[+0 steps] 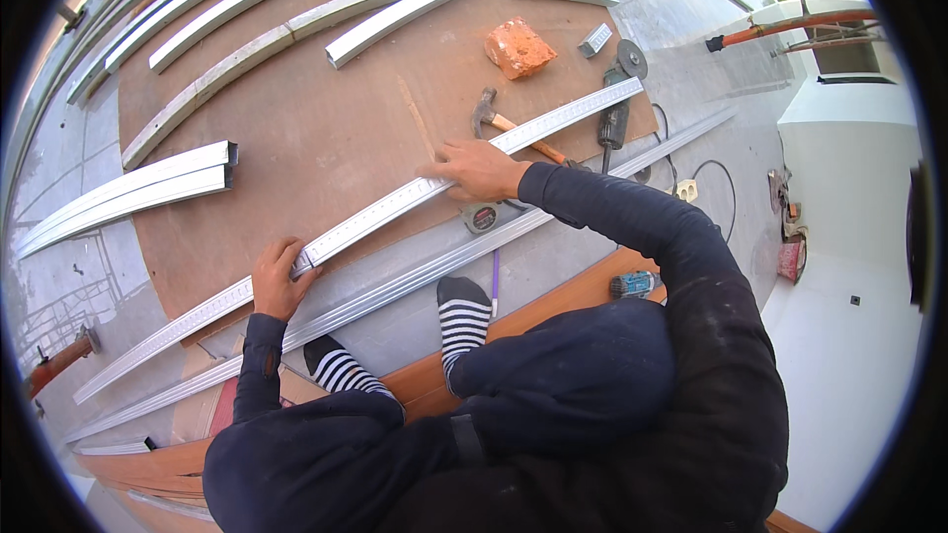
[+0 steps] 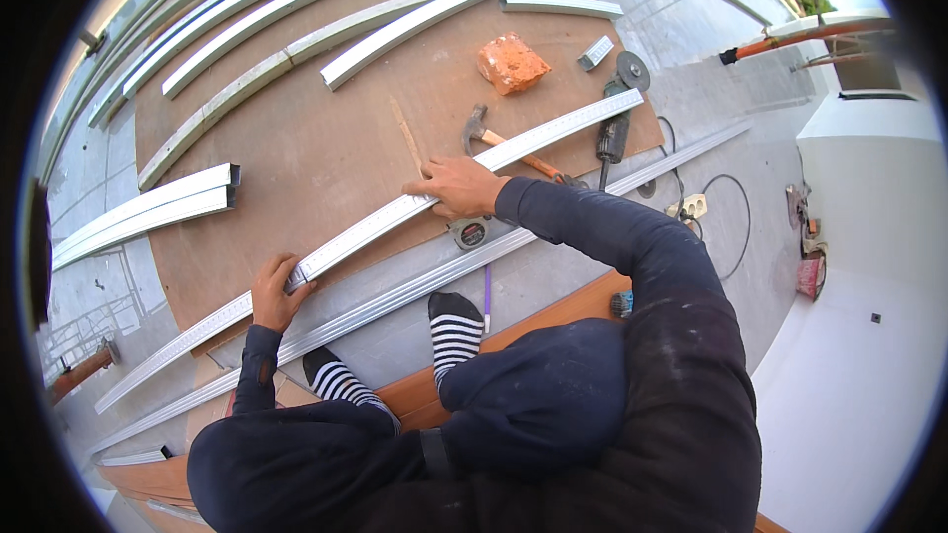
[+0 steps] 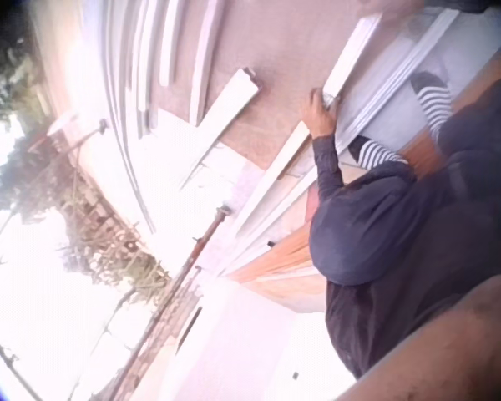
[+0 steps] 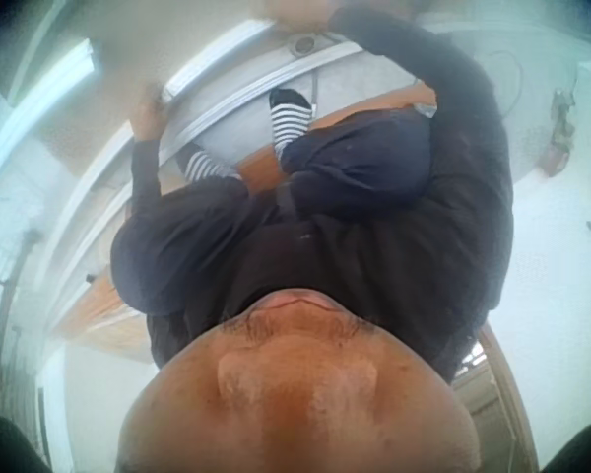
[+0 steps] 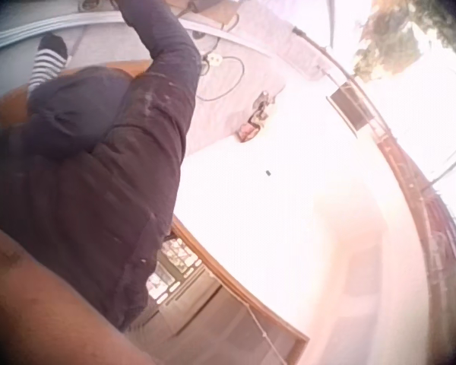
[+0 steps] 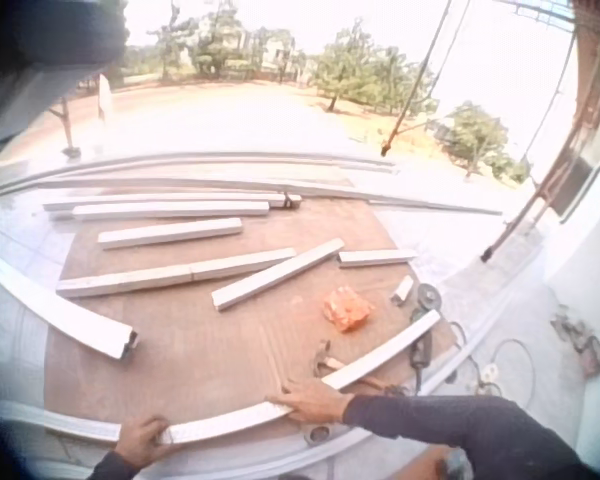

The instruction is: The person measures and marks aluminum profiles using a measuring tape and a pencil, then cuts a profile with an angle grinder. The person also moves several aluminum profiles and wood boards around the work area on a wooden platform.

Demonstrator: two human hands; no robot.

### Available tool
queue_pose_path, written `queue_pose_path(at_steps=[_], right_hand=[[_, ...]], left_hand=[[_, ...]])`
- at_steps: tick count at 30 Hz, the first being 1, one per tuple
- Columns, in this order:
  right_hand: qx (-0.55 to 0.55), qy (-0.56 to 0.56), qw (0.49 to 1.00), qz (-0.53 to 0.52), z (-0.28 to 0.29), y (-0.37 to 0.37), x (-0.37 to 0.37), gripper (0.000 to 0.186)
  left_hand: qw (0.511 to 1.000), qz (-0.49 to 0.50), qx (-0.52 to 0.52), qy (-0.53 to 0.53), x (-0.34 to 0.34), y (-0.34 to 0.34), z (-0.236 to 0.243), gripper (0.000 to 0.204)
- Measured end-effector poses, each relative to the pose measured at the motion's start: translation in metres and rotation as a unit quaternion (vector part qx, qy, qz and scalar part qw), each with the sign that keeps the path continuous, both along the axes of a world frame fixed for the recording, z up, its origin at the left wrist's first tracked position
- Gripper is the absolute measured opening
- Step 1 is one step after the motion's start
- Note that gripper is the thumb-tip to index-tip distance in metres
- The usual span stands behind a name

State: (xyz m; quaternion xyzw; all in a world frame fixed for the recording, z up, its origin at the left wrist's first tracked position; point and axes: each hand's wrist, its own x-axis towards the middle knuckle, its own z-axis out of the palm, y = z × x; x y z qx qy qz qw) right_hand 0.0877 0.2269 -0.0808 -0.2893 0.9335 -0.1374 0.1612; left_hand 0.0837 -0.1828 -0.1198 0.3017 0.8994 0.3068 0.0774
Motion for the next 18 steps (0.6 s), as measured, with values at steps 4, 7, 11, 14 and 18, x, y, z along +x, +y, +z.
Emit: queue_pose_path(at_steps=[4,7,11,14,18], right_hand=[[0.016,0.032,0.999,0.013,-0.007,-0.006,0.001,0.048],[0.020,0.043,0.999,0.006,-0.006,-0.011,-0.002,0.046],[0.009,0.038,0.999,-0.009,-0.008,-0.013,-0.008,0.047],[0.026,0.032,0.999,-0.004,-0.012,-0.012,-0.010,0.045],[0.016,0.044,0.999,0.008,-0.010,-0.014,-0.013,0.043]], left_hand=[[1.000,0.002,-0.005,-0.024,0.005,-0.001,-0.006,0.043],[0.999,0.017,-0.005,-0.026,0.003,-0.002,-0.003,0.042],[1.000,0.027,-0.006,-0.010,-0.010,0.002,0.010,0.040],[1.000,0.023,0.011,-0.009,-0.015,0.001,0.008,0.038],[1.000,0.020,-0.008,-0.004,-0.016,-0.003,0.015,0.041]])
